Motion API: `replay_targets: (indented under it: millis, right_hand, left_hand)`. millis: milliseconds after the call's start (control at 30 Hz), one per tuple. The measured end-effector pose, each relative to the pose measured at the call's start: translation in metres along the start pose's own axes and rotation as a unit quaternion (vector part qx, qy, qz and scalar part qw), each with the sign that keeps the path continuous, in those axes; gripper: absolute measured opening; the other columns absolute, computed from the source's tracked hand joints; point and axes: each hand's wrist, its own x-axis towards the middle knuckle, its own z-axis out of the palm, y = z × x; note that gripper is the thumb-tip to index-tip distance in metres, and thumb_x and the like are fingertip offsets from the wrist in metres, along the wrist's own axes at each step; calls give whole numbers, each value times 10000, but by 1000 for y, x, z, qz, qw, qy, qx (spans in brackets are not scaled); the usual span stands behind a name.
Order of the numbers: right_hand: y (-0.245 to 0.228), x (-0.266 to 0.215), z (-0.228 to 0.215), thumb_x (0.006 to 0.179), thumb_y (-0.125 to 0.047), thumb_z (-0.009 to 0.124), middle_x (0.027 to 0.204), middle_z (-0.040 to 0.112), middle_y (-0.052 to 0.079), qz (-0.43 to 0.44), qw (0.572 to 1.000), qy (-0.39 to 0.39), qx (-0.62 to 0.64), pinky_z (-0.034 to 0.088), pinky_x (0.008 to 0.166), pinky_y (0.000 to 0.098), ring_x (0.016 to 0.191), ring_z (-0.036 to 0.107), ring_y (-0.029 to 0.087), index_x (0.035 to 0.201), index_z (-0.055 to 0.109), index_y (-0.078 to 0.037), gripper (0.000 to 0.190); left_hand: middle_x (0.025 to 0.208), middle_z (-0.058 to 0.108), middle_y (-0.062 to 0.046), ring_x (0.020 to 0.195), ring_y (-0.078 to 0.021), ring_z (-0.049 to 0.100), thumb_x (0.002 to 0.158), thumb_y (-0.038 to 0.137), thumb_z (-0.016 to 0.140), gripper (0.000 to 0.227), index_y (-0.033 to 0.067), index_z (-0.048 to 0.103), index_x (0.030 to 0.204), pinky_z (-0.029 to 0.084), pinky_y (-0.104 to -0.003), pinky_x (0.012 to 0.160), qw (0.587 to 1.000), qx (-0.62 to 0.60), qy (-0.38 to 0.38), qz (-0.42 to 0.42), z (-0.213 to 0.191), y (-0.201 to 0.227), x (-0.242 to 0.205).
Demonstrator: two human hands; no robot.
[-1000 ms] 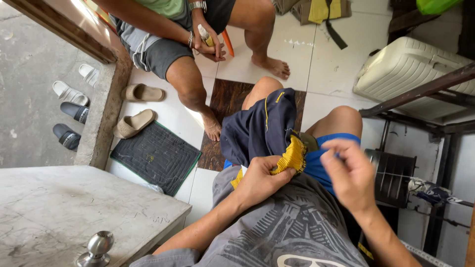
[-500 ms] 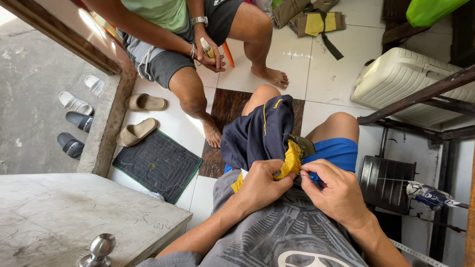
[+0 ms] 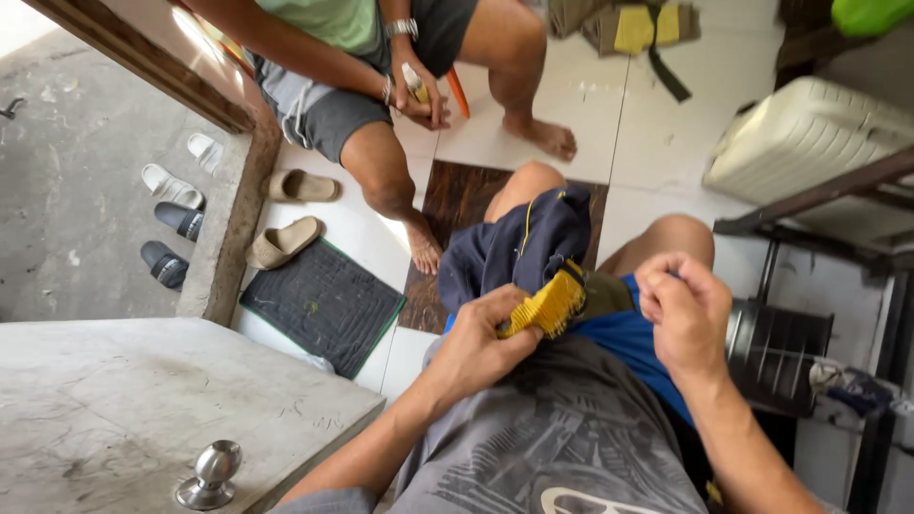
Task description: Inspecting and adjusting the yellow trim on a blue fabric garment component
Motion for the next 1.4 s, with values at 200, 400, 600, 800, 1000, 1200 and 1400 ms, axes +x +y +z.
replay_targets:
  millis: [200,400,600,800,1000,1200,1400]
  right_hand:
    - [-29,-28,4,783,-108,771,887,728,114,-84,952,-216,-202,570,551,302,796,671,210,1119,765,-77,338]
    - [-30,-40,1,877,-68,732,716,719,8,-110,952,-242,-154,563,636,283,648,646,118,778,756,-110,111]
    - [-21,-45,5,988,-109,601,853,679,73,-90,957,-254,-107,524,740,315,762,606,183,842,660,-46,170]
    - [-14,-47,25,1001,-101,557,819,729,50,-170,934,-247,-194,568,603,300,603,686,254,869,613,-82,146]
    - [74,-1,-38,1017,-86,604,810,657,259,-234,853,-145,-444,534,608,547,776,685,480,1044,611,-19,73]
    - [34,-13,25,720,-98,859,1116,649,151,-265,888,-176,-331,576,776,528,979,691,417,1239,654,-65,559]
    - [43,17,50,888,23,639,841,640,51,-359,875,-132,-295,561,700,389,739,667,305,1077,787,-112,276]
  left_hand:
    - [720,599,-5,692,-90,555,805,89,728,27,93,702,798,434,-263,566,999,-29,-22,-39,11,-30,-8]
    - [655,574,-66,629,-156,543,783,128,739,75,91,676,768,424,-329,543,998,5,-38,-40,8,-36,-21]
    - [656,570,-27,643,-109,533,798,98,728,96,83,658,735,401,-280,539,999,-26,-28,-21,10,-39,-22]
    - [684,628,-34,655,-112,575,851,93,721,46,60,726,818,443,-269,583,993,-82,-51,-75,8,-46,-20]
    - [706,655,-12,672,-102,561,850,106,727,64,50,750,830,435,-242,594,976,-134,-25,-170,-38,-32,-32]
    - [737,679,1,693,-97,596,825,72,699,102,75,762,906,466,-242,627,990,-65,-47,-113,-48,-14,-18]
    - [616,655,12,564,-39,567,823,151,800,93,74,749,835,395,-153,521,975,-177,-25,-130,-44,-13,-12]
